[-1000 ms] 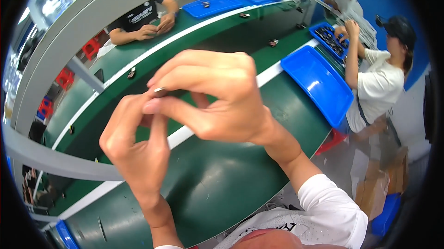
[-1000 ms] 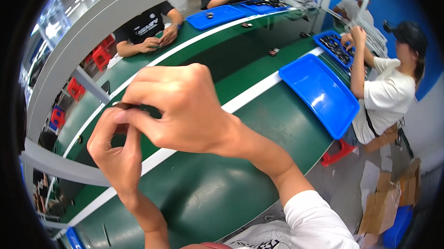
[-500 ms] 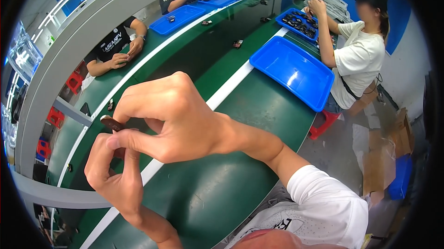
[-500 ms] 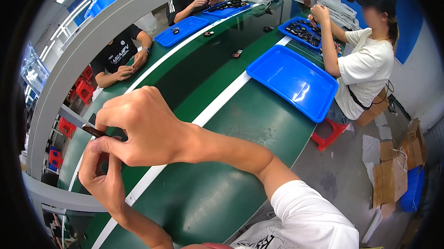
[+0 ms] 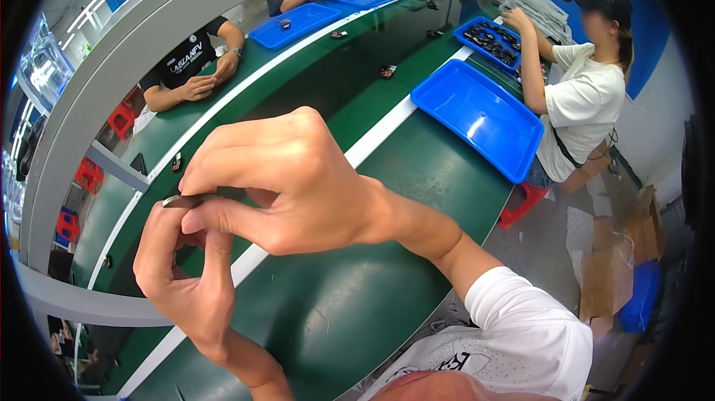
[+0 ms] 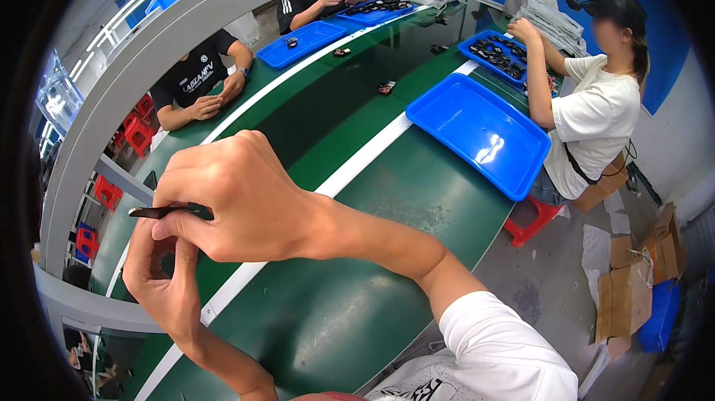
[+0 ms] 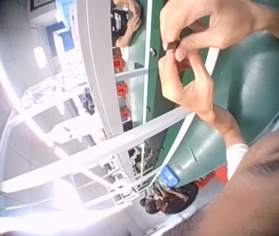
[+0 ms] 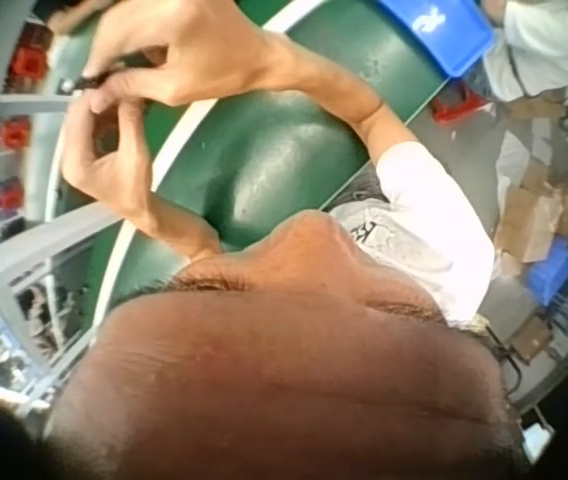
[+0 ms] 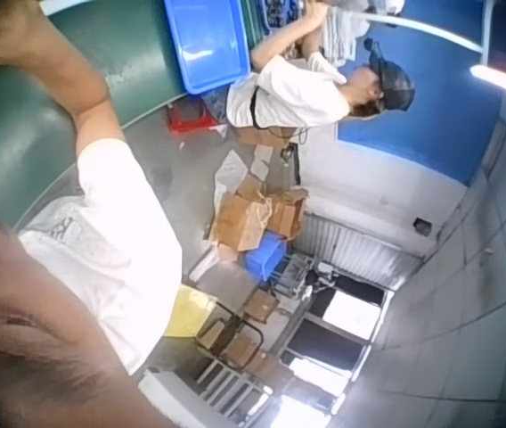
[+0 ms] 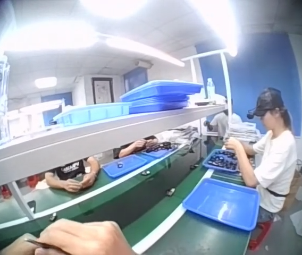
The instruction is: The person is using tweezers to assemble small electronic components on a circuit board.
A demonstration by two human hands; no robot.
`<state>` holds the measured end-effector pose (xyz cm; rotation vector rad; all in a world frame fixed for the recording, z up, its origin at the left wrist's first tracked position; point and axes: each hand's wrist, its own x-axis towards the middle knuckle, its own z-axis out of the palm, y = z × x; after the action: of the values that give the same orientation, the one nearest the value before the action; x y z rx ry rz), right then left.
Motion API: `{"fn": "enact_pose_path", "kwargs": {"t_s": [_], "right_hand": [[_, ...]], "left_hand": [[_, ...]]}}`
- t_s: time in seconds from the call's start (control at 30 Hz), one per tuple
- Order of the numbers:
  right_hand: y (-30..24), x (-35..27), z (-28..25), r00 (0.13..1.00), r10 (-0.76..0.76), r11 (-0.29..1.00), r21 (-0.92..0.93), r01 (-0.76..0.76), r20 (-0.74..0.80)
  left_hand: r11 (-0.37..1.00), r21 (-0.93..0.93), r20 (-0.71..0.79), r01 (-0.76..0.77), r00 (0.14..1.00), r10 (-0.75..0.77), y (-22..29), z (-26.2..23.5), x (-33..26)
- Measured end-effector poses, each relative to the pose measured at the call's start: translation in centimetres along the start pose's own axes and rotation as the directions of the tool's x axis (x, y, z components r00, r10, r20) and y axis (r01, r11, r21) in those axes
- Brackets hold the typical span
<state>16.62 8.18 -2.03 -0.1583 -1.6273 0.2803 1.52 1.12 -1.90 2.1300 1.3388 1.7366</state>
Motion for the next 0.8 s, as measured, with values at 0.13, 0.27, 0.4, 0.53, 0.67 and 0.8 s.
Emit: {"fn": "enact_pose_path", "kwargs": {"t_s": [0.13, 0.27, 0.4, 0.53, 0.67, 0.8], "right_hand": [[-0.29, -0.06, -0.04, 0.999, 0.036, 0.999, 0.029, -0.036, 0.019], [-0.44, 0.02, -0.2, 0.996, 0.062, 0.998, -0.003, -0.062, 0.062], [-0.11, -0.09, -0.16, 0.999, 0.027, 1.0, -0.015, -0.026, 0.033], [-0.08, -0.01, -0.32, 0.999, 0.037, 0.999, -0.013, -0.036, 0.029], [-0.37, 0.16, -0.19, 0.998, 0.064, 0.998, -0.009, -0.064, 0.018], [-0.32, 0.1, -0.09, 0.998, 0.064, 0.998, -0.014, -0.065, -0.019]], "left_hand": [[0.996, 0.084, -0.048, -0.003, 0.999, 0.007, -0.19, -0.03, -0.02], [0.975, 0.2, 0.011, -0.098, 0.995, 0.097, -0.36, -0.72, -0.04], [0.953, 0.262, -0.052, -0.152, 0.984, 0.171, -0.22, -0.17, 0.0], [0.955, 0.261, -0.043, -0.14, 0.987, 0.156, 0.15, 0.12, 0.12], [0.955, 0.254, -0.049, -0.154, 0.984, 0.171, -0.37, -0.05, 0.23], [0.95, 0.25, -0.072, -0.185, 0.975, 0.209, -0.51, 0.2, 0.46]]}}
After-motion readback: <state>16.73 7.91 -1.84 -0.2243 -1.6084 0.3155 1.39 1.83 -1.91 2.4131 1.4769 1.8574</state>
